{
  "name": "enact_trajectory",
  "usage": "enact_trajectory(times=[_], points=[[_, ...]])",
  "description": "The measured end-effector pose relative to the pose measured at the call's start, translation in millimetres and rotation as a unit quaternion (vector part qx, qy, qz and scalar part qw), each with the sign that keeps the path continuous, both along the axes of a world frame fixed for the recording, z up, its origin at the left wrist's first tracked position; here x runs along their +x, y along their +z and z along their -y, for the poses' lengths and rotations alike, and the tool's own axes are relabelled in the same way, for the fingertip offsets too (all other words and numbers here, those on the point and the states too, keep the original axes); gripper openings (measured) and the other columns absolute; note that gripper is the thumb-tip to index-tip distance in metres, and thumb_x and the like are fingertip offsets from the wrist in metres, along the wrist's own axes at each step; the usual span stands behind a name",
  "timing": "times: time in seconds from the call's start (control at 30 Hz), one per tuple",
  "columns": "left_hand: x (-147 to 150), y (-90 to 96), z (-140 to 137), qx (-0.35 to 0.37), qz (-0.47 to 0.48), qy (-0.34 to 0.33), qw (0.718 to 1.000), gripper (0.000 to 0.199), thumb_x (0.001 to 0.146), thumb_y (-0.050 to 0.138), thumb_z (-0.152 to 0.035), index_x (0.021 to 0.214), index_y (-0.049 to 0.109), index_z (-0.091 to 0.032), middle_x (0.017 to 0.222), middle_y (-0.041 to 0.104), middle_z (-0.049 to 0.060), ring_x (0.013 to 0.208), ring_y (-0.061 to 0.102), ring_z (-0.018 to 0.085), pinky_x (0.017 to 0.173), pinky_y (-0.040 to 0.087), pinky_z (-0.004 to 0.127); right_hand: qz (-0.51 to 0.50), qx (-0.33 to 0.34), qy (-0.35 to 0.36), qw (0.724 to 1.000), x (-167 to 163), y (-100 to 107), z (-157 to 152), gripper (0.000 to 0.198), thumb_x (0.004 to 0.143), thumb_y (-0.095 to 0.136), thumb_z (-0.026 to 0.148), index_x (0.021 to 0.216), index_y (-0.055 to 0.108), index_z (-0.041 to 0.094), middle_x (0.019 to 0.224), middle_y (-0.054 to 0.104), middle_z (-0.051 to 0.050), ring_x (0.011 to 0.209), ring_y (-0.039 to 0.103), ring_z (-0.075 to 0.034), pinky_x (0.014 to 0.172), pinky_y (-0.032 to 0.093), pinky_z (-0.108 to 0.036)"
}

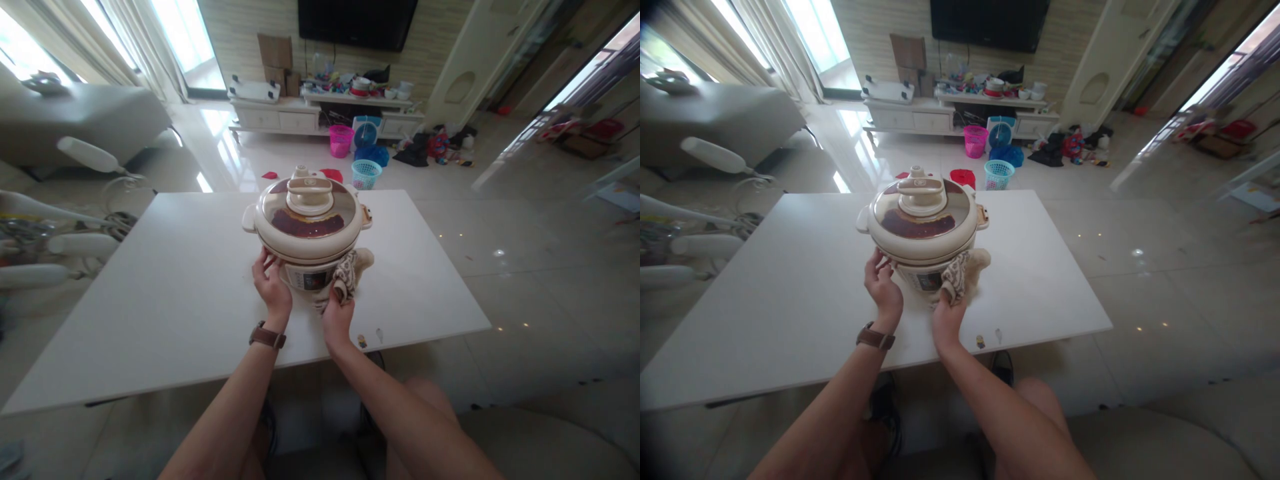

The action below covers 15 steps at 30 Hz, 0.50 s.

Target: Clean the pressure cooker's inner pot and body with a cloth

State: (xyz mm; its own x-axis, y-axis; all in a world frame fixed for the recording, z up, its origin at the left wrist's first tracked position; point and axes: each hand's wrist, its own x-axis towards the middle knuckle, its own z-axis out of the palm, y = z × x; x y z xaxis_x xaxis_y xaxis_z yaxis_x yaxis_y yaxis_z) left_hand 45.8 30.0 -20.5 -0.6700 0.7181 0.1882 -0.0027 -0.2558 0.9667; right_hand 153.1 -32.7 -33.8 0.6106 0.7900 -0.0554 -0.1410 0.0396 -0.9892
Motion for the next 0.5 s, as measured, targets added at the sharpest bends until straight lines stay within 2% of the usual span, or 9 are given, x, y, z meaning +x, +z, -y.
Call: enact_trajectory(times=[0.1, 0.2, 0.27, 0.5], points=[[0.3, -1.9, -0.5, 0.000, 0.008, -0.004, 1.000, 0.051, 0.087, 0.054, -0.023, 0.135, 0.070, -0.018, 0.136, 0.069, 0.015, 0.114, 0.072, 0.023, 0.096, 0.061, 0.036, -0.014, -0.029, -0.004, 0.999, -12.8, 1.8, 20.1, 0.047, 0.082, 0.072, 0.056, 0.105, 0.077, 0.015, 0.110, 0.082, -0.016, 0.110, 0.075, -0.029, 0.094, 0.061, -0.041], [-0.3, -2.2, -0.3, -0.006, 0.009, -0.002, 1.000, 0.052, 0.087, 0.054, -0.024, 0.137, 0.069, -0.017, 0.136, 0.070, 0.016, 0.116, 0.071, 0.024, 0.097, 0.061, 0.037, -0.045, -0.062, 0.019, 0.997, -25.0, 1.9, 32.6, 0.041, 0.077, 0.074, 0.054, 0.096, 0.075, 0.017, 0.087, 0.081, -0.011, 0.087, 0.076, -0.026, 0.076, 0.063, -0.035], [-1.3, -2.0, 0.0, -0.011, 0.008, -0.001, 1.000, 0.052, 0.087, 0.054, -0.023, 0.137, 0.070, -0.017, 0.136, 0.070, 0.015, 0.116, 0.071, 0.024, 0.097, 0.061, 0.038, -0.061, -0.074, 0.034, 0.995, -31.6, 1.8, 36.8, 0.038, 0.076, 0.075, 0.053, 0.091, 0.073, 0.018, 0.080, 0.079, -0.008, 0.079, 0.075, -0.024, 0.070, 0.062, -0.033], [-8.9, -5.9, -0.6, -0.019, -0.021, 0.002, 1.000, 0.048, 0.089, 0.054, -0.024, 0.133, 0.073, -0.020, 0.133, 0.073, 0.012, 0.116, 0.070, 0.023, 0.105, 0.057, 0.041, -0.090, -0.059, 0.000, 0.994, -26.6, 17.3, 28.7, 0.038, 0.080, 0.073, 0.054, 0.090, 0.074, 0.017, 0.090, 0.082, -0.012, 0.091, 0.077, -0.026, 0.076, 0.063, -0.034]])
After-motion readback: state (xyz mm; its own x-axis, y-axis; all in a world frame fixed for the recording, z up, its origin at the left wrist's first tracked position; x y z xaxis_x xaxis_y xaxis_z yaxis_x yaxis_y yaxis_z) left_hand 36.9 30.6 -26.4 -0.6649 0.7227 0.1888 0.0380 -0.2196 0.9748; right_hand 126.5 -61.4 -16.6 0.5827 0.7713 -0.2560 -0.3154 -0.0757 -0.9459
